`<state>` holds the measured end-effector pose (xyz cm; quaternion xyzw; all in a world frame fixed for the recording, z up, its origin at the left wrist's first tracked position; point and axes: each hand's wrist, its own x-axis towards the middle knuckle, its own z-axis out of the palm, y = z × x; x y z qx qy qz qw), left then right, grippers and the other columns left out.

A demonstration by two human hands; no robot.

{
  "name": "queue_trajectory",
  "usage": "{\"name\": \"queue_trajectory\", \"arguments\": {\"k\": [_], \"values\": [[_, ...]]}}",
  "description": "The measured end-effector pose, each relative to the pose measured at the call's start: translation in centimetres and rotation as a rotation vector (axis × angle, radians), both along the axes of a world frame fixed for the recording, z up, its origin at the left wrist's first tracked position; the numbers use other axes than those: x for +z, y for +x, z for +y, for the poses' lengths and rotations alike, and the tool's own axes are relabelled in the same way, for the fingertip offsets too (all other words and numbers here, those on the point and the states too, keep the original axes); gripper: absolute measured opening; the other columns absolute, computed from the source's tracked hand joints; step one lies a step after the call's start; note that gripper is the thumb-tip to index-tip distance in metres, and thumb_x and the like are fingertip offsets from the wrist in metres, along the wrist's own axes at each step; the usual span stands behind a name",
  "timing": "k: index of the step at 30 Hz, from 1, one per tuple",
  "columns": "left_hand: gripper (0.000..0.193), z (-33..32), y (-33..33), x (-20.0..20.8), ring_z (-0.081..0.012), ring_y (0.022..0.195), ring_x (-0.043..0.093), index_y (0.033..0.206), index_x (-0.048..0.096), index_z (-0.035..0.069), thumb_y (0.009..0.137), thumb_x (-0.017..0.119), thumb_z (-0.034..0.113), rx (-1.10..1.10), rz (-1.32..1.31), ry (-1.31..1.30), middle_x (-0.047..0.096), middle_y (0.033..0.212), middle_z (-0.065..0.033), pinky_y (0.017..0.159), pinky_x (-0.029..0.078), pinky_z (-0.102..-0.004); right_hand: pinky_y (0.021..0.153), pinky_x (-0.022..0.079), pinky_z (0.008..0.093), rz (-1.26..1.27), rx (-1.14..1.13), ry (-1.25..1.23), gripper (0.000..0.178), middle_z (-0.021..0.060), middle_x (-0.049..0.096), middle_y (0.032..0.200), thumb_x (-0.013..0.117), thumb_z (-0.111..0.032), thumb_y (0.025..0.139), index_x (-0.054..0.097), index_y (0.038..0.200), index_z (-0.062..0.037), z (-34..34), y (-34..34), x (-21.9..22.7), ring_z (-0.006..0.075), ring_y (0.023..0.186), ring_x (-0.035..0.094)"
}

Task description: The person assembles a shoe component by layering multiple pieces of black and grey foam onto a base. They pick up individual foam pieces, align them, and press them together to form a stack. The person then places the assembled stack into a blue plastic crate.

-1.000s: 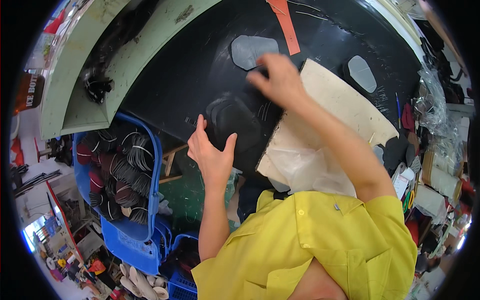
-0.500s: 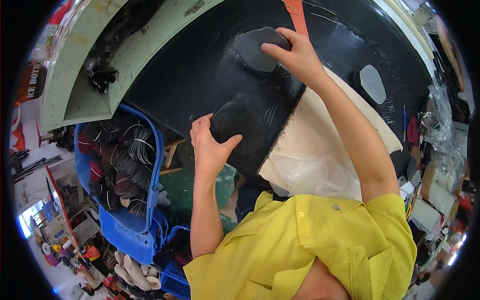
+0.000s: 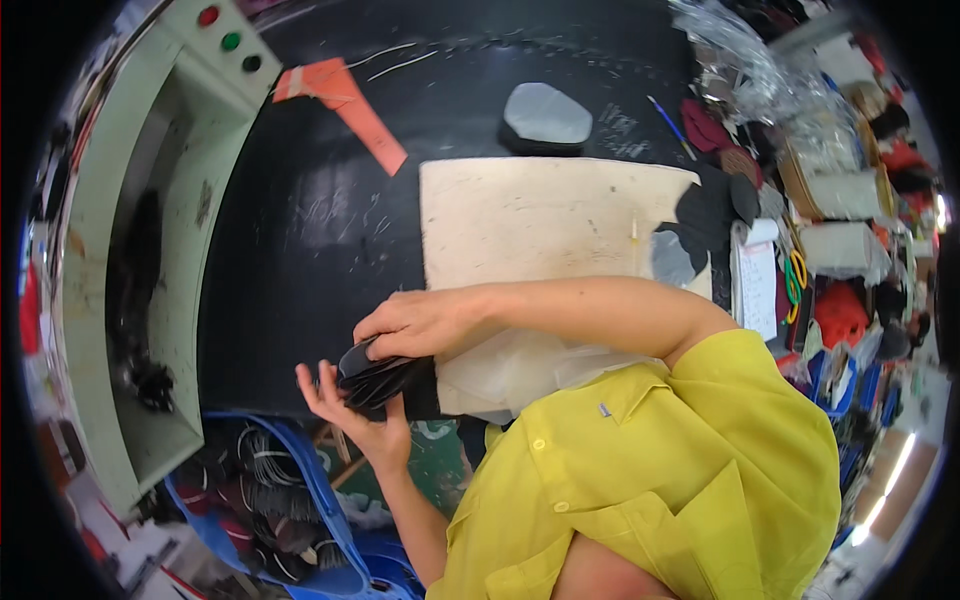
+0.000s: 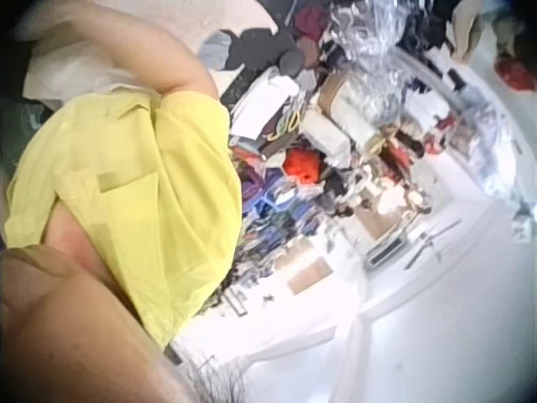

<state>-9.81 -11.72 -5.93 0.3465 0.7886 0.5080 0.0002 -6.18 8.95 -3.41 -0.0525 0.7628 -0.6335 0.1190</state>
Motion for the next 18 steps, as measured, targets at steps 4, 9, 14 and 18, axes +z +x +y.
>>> {"name": "queue_trajectory", "arguments": {"k": [4, 9, 14, 18], "values": [[0.082, 1.3, -1.0, 1.5, -0.0254, 0.122, 0.049, 0.147, 0.030, 0.001, 0.076, 0.070, -0.006, -0.165, -0.611, 0.151, 0.042, 0.137, -0.0160, 0.103, 0.040, -0.0357, 0.091, 0.046, 0.0364, -0.192, -0.086, -0.385, 0.048, 0.0243, 0.059, 0.118, 0.060, -0.033, 0.090, 0.055, 0.121, 0.0040, 1.4, 3.1, 1.8, 0.0349, 0.111, 0.057], [0.068, 9.5, -2.1, 5.0, -0.0222, 0.119, 0.052, 0.138, 0.039, -0.007, 0.078, 0.070, -0.007, -0.453, -0.668, 0.018, 0.052, 0.130, -0.0154, 0.103, 0.040, -0.0341, 0.088, 0.049, 0.0350, 0.038, -0.548, -0.027, 0.054, 0.0200, 0.065, 0.109, 0.074, -0.026, 0.080, 0.055, 0.121, 0.0036, 4.6, 8.0, 3.9, 0.0263, 0.102, 0.064], [0.051, 24.6, -2.5, 7.7, -0.0210, 0.118, 0.054, 0.134, 0.051, 0.000, 0.087, 0.066, 0.011, -0.839, -0.591, -0.034, 0.055, 0.130, -0.0117, 0.096, 0.045, -0.0332, 0.092, 0.049, 0.0317, 0.096, -1.116, -0.375, 0.045, 0.0096, 0.065, 0.113, 0.071, -0.018, 0.085, 0.057, 0.121, 0.0045, 9.4, 16.0, 5.9, 0.0162, 0.102, 0.062], [0.054, 36.4, -4.2, 3.1, -0.0247, 0.120, 0.053, 0.127, 0.058, 0.004, 0.077, 0.075, 0.016, -0.879, -0.141, -0.308, 0.060, 0.127, -0.0114, 0.099, 0.042, -0.0359, 0.093, 0.047, 0.0310, 0.035, -1.293, -0.621, 0.041, 0.0086, 0.064, 0.115, 0.070, -0.014, 0.086, 0.058, 0.122, 0.0022, 11.0, 19.7, 5.6, 0.0157, 0.104, 0.060]]}}
